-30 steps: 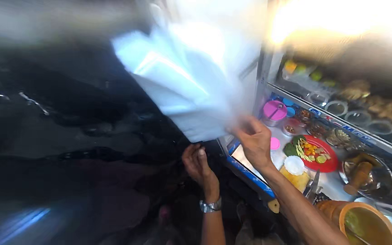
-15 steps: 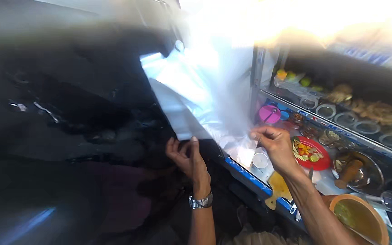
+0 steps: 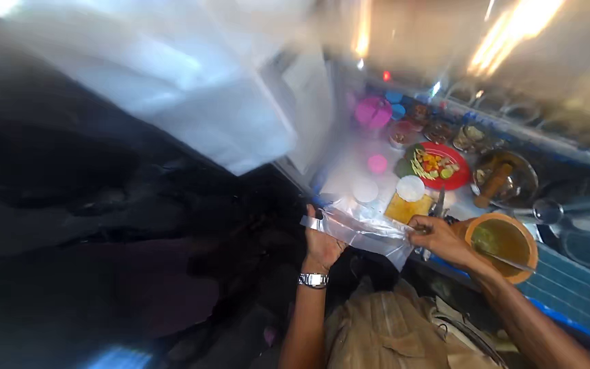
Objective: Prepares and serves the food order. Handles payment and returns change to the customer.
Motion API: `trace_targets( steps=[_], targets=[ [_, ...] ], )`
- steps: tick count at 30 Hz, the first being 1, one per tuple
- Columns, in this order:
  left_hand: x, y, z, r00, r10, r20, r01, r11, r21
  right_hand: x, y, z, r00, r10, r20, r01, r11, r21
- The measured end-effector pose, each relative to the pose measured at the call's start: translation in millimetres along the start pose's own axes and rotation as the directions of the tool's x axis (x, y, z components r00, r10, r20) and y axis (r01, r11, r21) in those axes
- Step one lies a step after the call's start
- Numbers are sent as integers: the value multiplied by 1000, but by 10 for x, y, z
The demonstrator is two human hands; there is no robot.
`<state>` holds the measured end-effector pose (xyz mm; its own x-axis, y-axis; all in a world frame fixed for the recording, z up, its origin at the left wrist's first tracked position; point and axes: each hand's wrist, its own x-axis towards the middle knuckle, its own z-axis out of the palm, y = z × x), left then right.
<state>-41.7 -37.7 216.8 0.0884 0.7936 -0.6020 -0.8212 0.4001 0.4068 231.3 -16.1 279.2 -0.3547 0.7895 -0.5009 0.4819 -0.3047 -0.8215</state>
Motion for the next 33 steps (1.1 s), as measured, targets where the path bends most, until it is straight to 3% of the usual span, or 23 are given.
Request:
trace_targets(
  steps=[3,7,10,12,14,16,18,19,22,24,27,33],
  targets=[
    [51,-38,-37,997,-69,30,68,997,24,-49,105,-191,999,-2,-52,1,999,-32],
    [47,47,-28,993,-41,112,9,960,279,-62,171,-349,999,-26,-47,20,993,-112],
    [-4,151,149,999,-31,29,12,855,518,-50,154,-409,999,-1,-33,-3,992,-128],
    [-53,203,208,998,-21,60,-25,736,677,-1,163,-425,998,-2,-59,-6,990,-142],
    [-105,196,210,992,-4,124,-97,597,796,47,214,-391,985,-32,-172,-2,980,-198],
    [-178,129,229,990,73,120,-140,548,825,72,241,-229,912,-130,-389,9,955,-298],
    [-232,1,307,975,207,78,-183,552,813,35,171,14,835,-235,-498,65,941,-333],
    [-247,-89,354,963,261,62,-206,568,797,-22,113,160,832,-240,-501,108,954,-278],
    [-278,-395,504,943,329,41,-253,634,730,-155,-36,538,961,-94,-259,135,980,148],
    [-280,-560,602,948,319,19,-247,693,678,-132,-25,658,974,-45,-222,114,943,311],
    [-261,-638,674,962,271,-16,-208,771,602,-104,40,659,951,-20,-307,153,896,416],
    [-325,-506,617,993,100,55,-113,821,559,-133,72,446,964,16,-267,107,890,442]
  ],
)
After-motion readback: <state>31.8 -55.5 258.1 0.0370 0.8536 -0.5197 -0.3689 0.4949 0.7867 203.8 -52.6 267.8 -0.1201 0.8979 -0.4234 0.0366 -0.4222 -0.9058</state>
